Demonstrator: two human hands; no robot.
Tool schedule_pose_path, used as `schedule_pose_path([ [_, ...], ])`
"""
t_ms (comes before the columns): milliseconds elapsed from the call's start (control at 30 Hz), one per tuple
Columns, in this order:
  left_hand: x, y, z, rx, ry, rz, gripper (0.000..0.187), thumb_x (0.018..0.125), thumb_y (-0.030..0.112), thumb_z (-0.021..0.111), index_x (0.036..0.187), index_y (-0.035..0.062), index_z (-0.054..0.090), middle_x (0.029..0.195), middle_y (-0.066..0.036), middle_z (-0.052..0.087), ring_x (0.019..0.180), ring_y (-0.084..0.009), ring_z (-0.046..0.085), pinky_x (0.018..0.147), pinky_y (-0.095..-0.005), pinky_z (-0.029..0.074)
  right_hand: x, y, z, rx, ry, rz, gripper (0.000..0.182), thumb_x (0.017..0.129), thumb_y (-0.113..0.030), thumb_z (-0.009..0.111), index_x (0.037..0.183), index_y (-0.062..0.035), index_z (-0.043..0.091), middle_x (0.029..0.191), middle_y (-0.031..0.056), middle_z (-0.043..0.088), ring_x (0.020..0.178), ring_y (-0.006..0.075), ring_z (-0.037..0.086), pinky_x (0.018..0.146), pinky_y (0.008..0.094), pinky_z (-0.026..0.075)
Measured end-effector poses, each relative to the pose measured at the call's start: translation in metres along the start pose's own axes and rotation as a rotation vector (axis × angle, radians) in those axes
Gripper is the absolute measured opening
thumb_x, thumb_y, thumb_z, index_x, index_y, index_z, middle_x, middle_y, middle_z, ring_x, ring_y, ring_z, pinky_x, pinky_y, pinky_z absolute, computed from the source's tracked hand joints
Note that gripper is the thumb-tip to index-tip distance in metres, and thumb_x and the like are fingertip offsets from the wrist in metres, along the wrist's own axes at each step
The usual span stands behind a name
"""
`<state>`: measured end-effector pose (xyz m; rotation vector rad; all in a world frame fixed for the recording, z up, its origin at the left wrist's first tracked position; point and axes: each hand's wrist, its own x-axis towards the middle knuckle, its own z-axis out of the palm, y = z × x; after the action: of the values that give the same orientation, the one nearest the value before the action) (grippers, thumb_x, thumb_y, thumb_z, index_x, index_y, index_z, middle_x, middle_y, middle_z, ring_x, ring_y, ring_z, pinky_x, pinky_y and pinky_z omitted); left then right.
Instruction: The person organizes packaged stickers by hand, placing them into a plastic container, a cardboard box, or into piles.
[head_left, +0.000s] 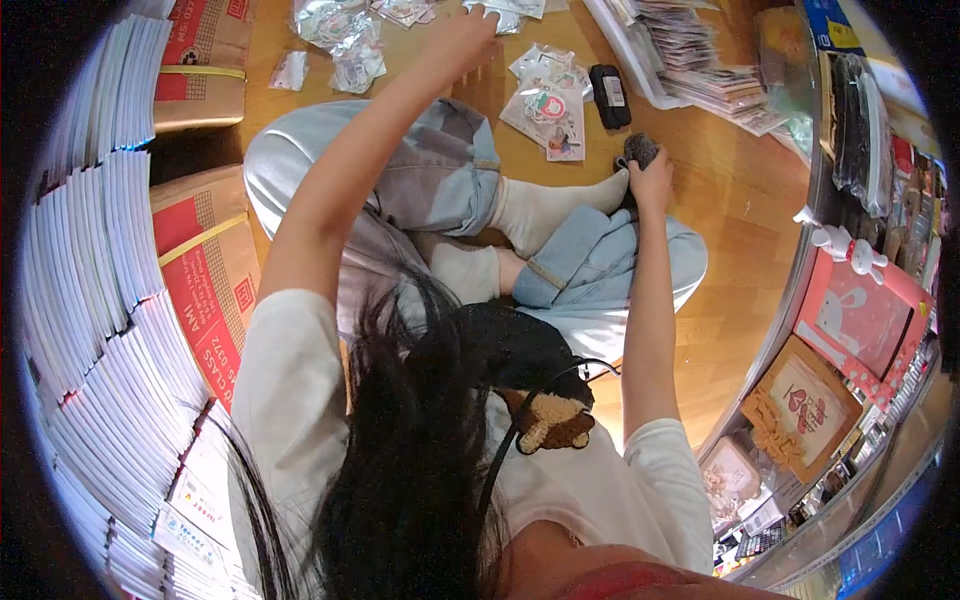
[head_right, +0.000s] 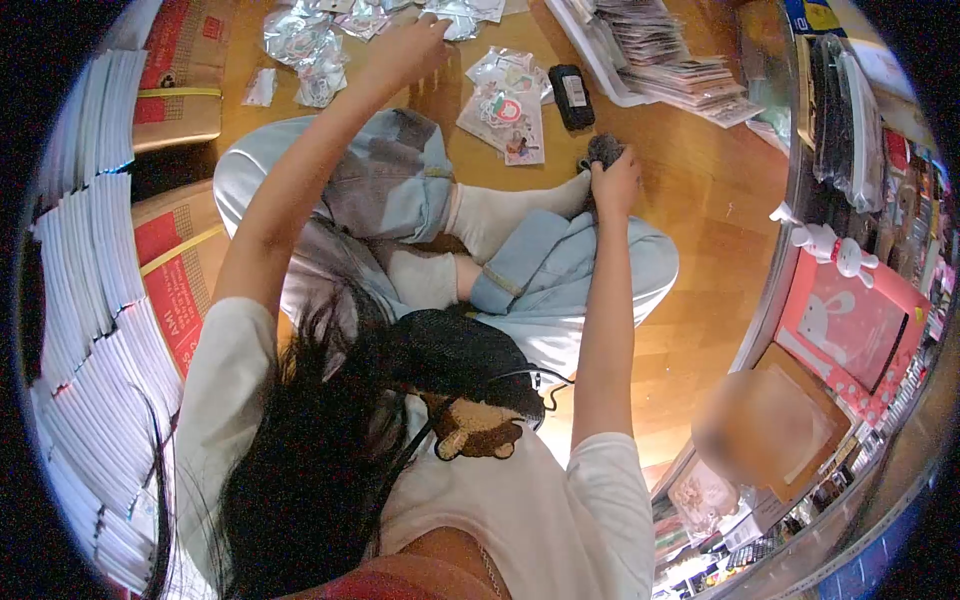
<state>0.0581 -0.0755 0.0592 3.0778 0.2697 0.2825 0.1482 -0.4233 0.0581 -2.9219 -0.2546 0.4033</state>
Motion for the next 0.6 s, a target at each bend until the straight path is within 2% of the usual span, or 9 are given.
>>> schedule_pose_path([
  [100,0.016,0.01,0.017,-0.045,-0.025,-0.139,0.047,0.082,0.036,0.055,0.12,0.0098,0.045,0.1,-0.014,0.057,0.097,-0.032,0.056,0.074,-0.0446,0.048,0.007,0.006,0.012,0.047,0.067,-0.07,0.062,0.072,-0.024,0.063,0.123,-0.0004,0.037,0.116,0.027,0.045,0.106,0.0407,0.046,0.09,0.0443,0.04],
  [200,0.025,0.011,0.013,0.068,-0.132,-0.1,0.051,0.088,0.042,0.046,0.125,0.0067,0.04,0.109,-0.016,0.056,0.105,-0.0315,0.053,0.084,-0.0425,0.046,0.002,-0.003,0.001,0.084,-0.005,-0.02,0.061,0.072,-0.024,0.062,0.123,-0.0007,0.038,0.114,0.027,0.046,0.106,0.0407,0.046,0.09,0.045,0.039],
  [300,0.034,-0.009,0.028,0.058,0.017,-0.052,0.036,0.087,0.031,0.049,0.112,0.0051,0.052,0.093,-0.017,0.058,0.076,-0.0338,0.058,0.066,-0.0413,0.049,0.002,0.0,0.005,0.094,0.046,-0.047,0.06,0.073,-0.026,0.061,0.124,-0.0024,0.039,0.11,0.0268,0.049,0.103,0.0411,0.048,0.089,0.0455,0.039],
  [400,0.038,-0.02,-0.001,-0.195,0.24,-0.142,0.032,0.086,0.031,0.049,0.103,0.0045,0.057,0.089,-0.015,0.061,0.076,-0.0333,0.059,0.066,-0.0403,0.049,0.003,-0.005,-0.003,0.166,0.123,-0.001,0.058,0.075,-0.03,0.06,0.123,-0.0023,0.042,0.108,0.0257,0.052,0.101,0.0399,0.05,0.089,0.0444,0.039],
  [433,0.037,-0.028,-0.007,-0.367,0.4,-0.143,0.032,0.087,0.031,0.049,0.091,0.0019,0.061,0.085,-0.015,0.062,0.076,-0.0299,0.061,0.065,-0.0384,0.049,0.001,-0.008,-0.009,0.212,0.201,0.0,0.056,0.077,-0.032,0.058,0.122,-0.0018,0.043,0.108,0.025,0.053,0.1,0.0393,0.051,0.088,0.0436,0.04],
  [500,0.033,-0.047,-0.011,-0.82,0.376,-0.402,0.035,0.088,0.032,0.048,0.085,0.0005,0.062,0.083,-0.013,0.062,0.075,-0.0278,0.061,0.065,-0.0379,0.049,-0.008,-0.014,-0.026,0.306,0.359,-0.008,0.054,0.08,-0.036,0.056,0.12,-0.0007,0.045,0.107,0.0237,0.055,0.099,0.0381,0.054,0.087,0.0421,0.04],
  [533,0.03,-0.051,-0.018,-1.048,0.356,-0.532,0.036,0.089,0.032,0.048,0.081,-0.0003,0.063,0.081,-0.013,0.063,0.075,-0.0268,0.062,0.066,-0.0377,0.049,-0.015,-0.02,-0.035,0.409,0.352,-0.003,0.054,0.081,-0.037,0.054,0.12,-0.0004,0.045,0.107,0.0231,0.056,0.098,0.0374,0.054,0.086,0.0415,0.041],
  [567,0.02,-0.053,-0.024,-1.246,0.336,-0.721,0.038,0.09,0.035,0.045,0.088,0.0001,0.061,0.082,-0.009,0.063,0.075,-0.0223,0.062,0.066,-0.0346,0.049,-0.023,-0.025,-0.045,0.512,0.343,0.0,0.054,0.083,-0.037,0.053,0.121,0.0,0.045,0.107,0.0226,0.056,0.098,0.0368,0.055,0.086,0.041,0.041],
  [600,0.008,-0.045,-0.045,-1.559,0.327,-0.769,0.038,0.09,0.036,0.045,0.091,0.0008,0.061,0.083,-0.009,0.063,0.076,-0.0213,0.062,0.067,-0.033,0.049,-0.03,-0.032,-0.054,0.615,0.333,0.004,0.053,0.084,-0.038,0.051,0.121,0.0004,0.045,0.107,0.022,0.057,0.098,0.0361,0.055,0.085,0.0404,0.041],
])
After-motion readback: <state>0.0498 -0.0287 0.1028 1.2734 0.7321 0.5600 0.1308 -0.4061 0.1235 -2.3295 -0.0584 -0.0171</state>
